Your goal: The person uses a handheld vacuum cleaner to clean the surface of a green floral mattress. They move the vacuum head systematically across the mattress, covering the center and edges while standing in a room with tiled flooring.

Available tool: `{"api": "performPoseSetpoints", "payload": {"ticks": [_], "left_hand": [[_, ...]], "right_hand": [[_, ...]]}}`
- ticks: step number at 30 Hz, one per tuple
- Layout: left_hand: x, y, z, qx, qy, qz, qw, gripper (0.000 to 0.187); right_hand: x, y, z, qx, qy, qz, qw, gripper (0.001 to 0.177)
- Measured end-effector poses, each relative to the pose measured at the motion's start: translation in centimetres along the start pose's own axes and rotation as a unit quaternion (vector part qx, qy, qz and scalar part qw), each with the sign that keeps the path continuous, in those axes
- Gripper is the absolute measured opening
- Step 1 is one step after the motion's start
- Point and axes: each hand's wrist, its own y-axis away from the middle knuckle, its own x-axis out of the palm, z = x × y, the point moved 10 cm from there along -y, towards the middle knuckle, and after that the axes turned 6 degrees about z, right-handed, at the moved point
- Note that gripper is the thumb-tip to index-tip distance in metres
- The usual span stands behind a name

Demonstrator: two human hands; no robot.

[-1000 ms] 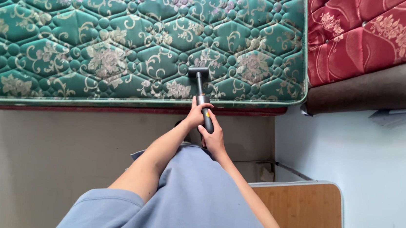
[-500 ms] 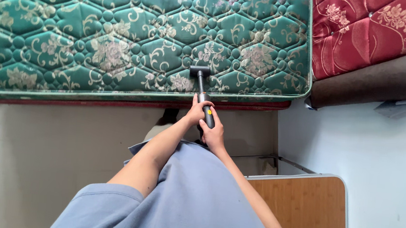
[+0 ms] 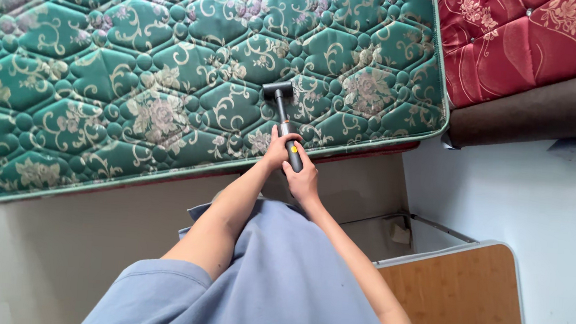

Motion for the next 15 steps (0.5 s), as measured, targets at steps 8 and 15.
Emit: {"api": "performPoseSetpoints", "payload": {"ticks": [8,15], "left_hand": [[-3.2,-5.7,-0.4,0.01,0.018,-0.017,1.0,0.038],[-2.5,-4.3,1.4,-0.042,0.008,0.013,0.999,0.043]], "right_hand": [[0.7,-6.0,3.8,-0.087,0.017,-0.02,0.996,0.062],[1.8,-2.1,2.0,0.149,-0.143,0.021,0.978,0.059]]}}
